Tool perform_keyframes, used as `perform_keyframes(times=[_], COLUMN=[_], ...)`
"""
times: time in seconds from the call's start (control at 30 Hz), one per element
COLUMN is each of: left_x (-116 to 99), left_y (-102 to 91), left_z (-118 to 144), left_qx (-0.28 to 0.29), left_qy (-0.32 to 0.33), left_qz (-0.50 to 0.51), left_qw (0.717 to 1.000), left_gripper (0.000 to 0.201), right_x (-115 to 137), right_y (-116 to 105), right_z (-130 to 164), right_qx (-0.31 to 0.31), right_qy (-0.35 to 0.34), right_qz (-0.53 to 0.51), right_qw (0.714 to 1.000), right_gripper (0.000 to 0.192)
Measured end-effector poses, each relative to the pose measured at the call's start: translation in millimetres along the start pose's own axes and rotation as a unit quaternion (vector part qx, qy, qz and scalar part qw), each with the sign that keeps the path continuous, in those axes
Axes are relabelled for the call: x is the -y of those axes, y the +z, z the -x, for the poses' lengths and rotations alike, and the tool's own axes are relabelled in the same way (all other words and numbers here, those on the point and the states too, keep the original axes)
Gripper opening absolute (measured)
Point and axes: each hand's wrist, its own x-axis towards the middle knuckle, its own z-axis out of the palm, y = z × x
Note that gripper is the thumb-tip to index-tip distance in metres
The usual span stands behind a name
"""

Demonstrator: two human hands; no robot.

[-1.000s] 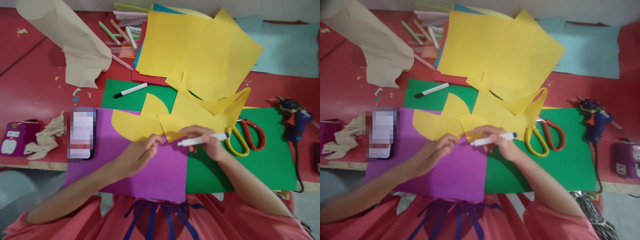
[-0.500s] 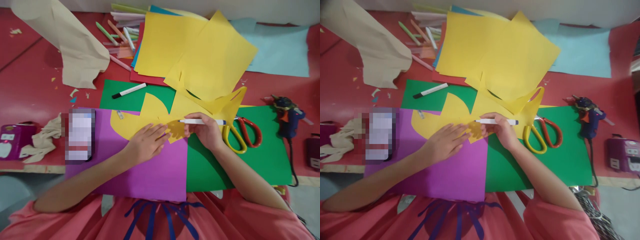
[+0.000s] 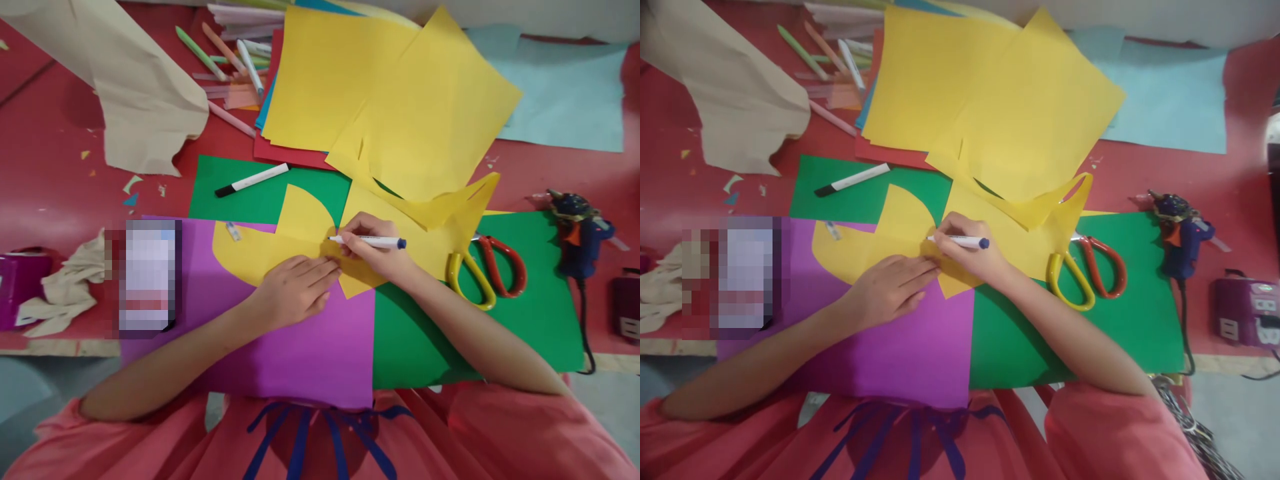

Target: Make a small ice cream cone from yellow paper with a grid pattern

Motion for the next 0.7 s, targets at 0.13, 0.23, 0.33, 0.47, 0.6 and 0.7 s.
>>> perform_keyframes(times=[0.13, 0.23, 0.33, 0.47, 0.6, 0.7], left_x=[5.1, 5.3, 4.9, 6.7, 8.9, 9.2], left_y=[-1.6, -1.8, -0.9, 0.7, 1.8, 2.2], left_z=[-0.9, -1.7, -1.8, -0.4, 1.0, 1.2], left_qx=[-0.006, -0.014, -0.028, -0.035, -0.035, -0.036], left_qy=[-0.011, -0.017, -0.031, -0.058, -0.065, -0.066], left_qz=[0.036, 0.055, 0.062, 0.069, 0.074, 0.073], left_qw=[0.999, 0.998, 0.997, 0.995, 0.994, 0.994], left_gripper=[0.03, 0.029, 0.026, 0.026, 0.026, 0.026], right_x=[-1.1, -2.5, -4.7, -4.9, -3.3, -2.2], right_y=[-1.2, -1.2, -0.1, 1.3, 1.8, 1.2], right_z=[0.4, 0.0, -0.3, -0.8, -1.3, -1.2], right_qx=[-0.017, -0.015, -0.016, -0.017, -0.02, -0.011], right_qy=[-0.026, -0.041, -0.052, -0.063, -0.069, -0.071], right_qz=[0.037, 0.044, 0.042, 0.064, 0.086, 0.086], right_qw=[0.999, 0.998, 0.998, 0.996, 0.994, 0.994], right_gripper=[0.027, 0.026, 0.025, 0.025, 0.026, 0.027])
